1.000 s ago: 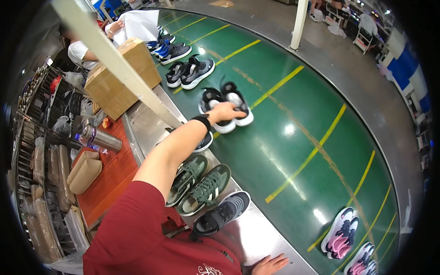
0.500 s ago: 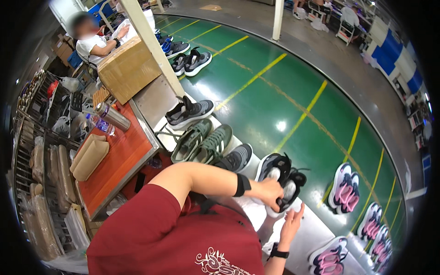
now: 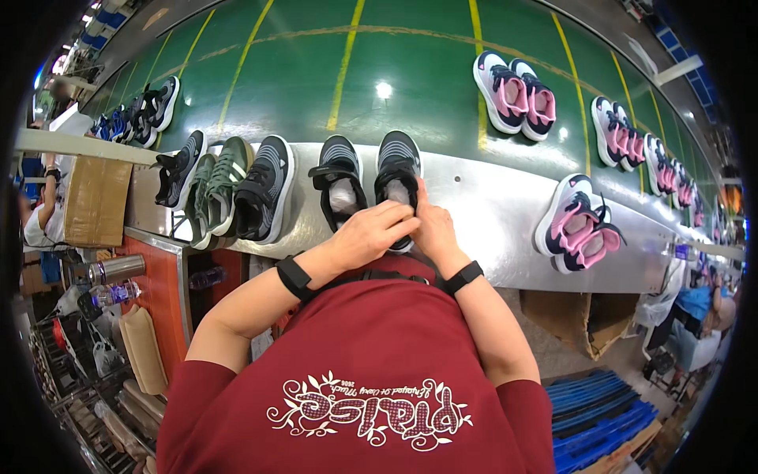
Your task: The recorder sorts through shoes on a conveyor belt and then sits down to lace up a pair of green sneakers.
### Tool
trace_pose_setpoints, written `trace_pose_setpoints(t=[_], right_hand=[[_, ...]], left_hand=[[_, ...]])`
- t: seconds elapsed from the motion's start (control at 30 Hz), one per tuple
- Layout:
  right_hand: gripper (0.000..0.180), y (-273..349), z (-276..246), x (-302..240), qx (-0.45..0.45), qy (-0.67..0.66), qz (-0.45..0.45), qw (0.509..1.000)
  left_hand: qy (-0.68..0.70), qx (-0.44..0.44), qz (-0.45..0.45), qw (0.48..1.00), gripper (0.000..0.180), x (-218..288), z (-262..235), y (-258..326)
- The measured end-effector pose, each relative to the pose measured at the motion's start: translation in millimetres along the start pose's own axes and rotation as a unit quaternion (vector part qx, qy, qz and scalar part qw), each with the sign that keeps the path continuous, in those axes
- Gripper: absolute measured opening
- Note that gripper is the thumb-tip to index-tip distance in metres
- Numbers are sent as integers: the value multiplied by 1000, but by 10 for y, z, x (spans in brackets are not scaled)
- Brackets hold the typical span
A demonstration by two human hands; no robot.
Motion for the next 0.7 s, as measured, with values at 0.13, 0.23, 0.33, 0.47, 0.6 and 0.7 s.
trace_pose_setpoints(t=[0.13, 0.23, 0.33, 0.47, 0.6, 0.7], right_hand=[[71, 218, -41, -8, -53, -43, 84, 994], [72, 335, -112, 52, -57, -66, 109, 990], [72, 344, -122, 69, -59, -82, 101, 990], [74, 305, -117, 46, -65, -94, 77, 990], [74, 319, -54, 90, -83, -57, 92, 991], [73, 218, -61, -26, -79, 11, 32, 996]], left_hand=[[-143, 88, -185, 968, 51, -164, 14, -232], [-105, 75, -251, 959, 42, -415, 101, 1], [-72, 95, -201, 972, 28, -377, 41, 6], [-139, 38, -189, 971, 27, -332, 83, -39], [-112, 56, -210, 970, 32, -175, 47, -139], [-123, 67, -221, 965, 30, -139, 164, -300]])
Point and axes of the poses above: each hand's wrist, its own y-axis away from the middle knuckle, its own z-axis out of the palm, x = y × z, the point moved 9 cm from there along -y, towards the middle knuckle, and after that the axes turned 12 degrees about -z, right-handed, at the moved point
